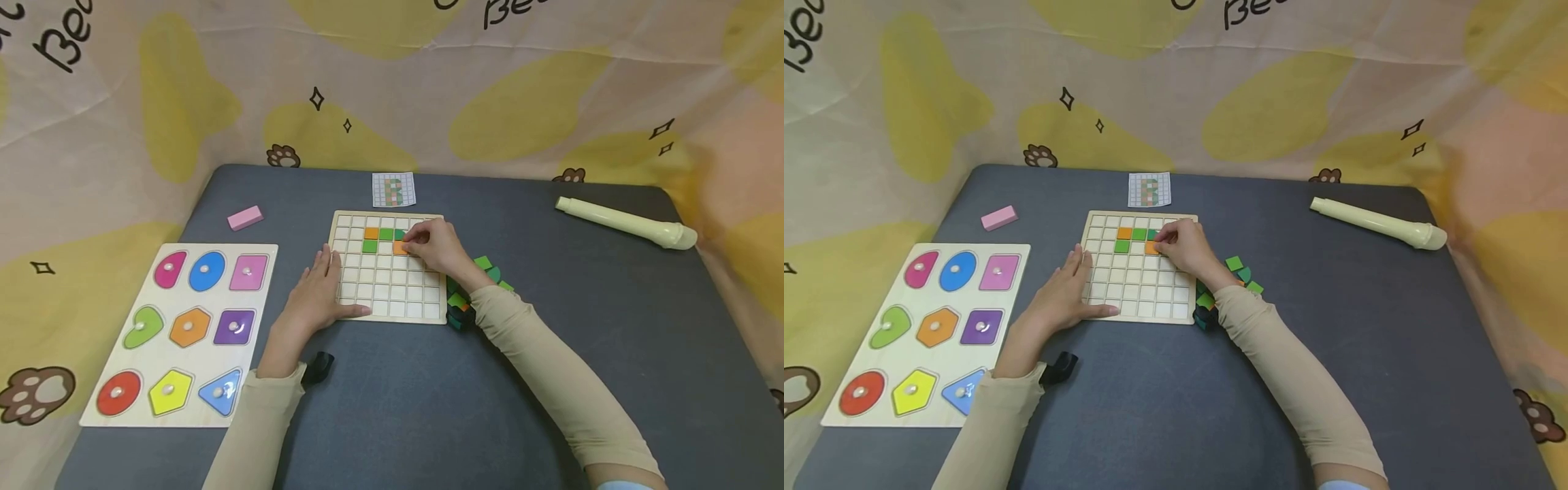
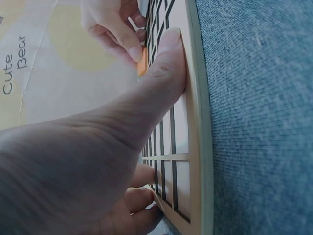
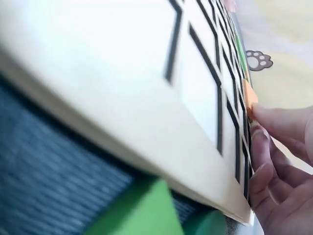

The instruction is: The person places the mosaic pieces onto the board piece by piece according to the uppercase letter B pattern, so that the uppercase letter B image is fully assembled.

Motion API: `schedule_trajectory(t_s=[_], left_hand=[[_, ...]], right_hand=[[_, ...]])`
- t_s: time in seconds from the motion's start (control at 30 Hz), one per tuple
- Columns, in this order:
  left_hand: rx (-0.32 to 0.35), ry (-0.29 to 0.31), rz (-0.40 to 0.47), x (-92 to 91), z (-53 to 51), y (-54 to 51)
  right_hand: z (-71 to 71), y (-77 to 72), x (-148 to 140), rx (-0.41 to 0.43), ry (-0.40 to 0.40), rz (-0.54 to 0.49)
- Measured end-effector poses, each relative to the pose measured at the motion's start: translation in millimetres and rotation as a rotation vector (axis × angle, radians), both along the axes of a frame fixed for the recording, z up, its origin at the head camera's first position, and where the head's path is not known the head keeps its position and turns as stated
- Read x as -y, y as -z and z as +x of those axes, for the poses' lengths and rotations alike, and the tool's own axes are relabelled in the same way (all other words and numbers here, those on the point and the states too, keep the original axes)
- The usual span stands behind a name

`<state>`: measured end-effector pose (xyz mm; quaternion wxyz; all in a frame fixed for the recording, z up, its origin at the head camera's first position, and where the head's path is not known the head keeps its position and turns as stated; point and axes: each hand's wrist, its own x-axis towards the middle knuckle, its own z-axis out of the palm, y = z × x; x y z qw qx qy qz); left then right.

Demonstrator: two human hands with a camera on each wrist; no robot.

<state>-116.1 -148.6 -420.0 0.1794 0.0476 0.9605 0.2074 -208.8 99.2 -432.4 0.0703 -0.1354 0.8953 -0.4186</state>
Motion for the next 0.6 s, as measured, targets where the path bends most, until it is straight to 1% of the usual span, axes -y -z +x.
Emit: schedule_trajectory(t_s=[0.17, 0.3, 0.47, 0.6], left_hand=[[-0.003, -0.001, 0.003, -0.3, 0.4, -0.1], [-0.011, 0.007, 0.007, -0.1, 0.1, 0.4], [-0.005, 0.008, 0.002, 0.1, -0.2, 0.9], [-0.001, 0.004, 0.002, 0.4, 0.3, -0.1]], right_hand=[[2.3, -1.3, 0, -0.003, -0.038, 0.005], [5.5, -2.6, -5, 0.021, -0.068, -0.011], [9.9, -5.4, -22, 0.042, -0.099, -0.025], [11.8, -8.4, -43, 0.086, -0.128, 0.004]])
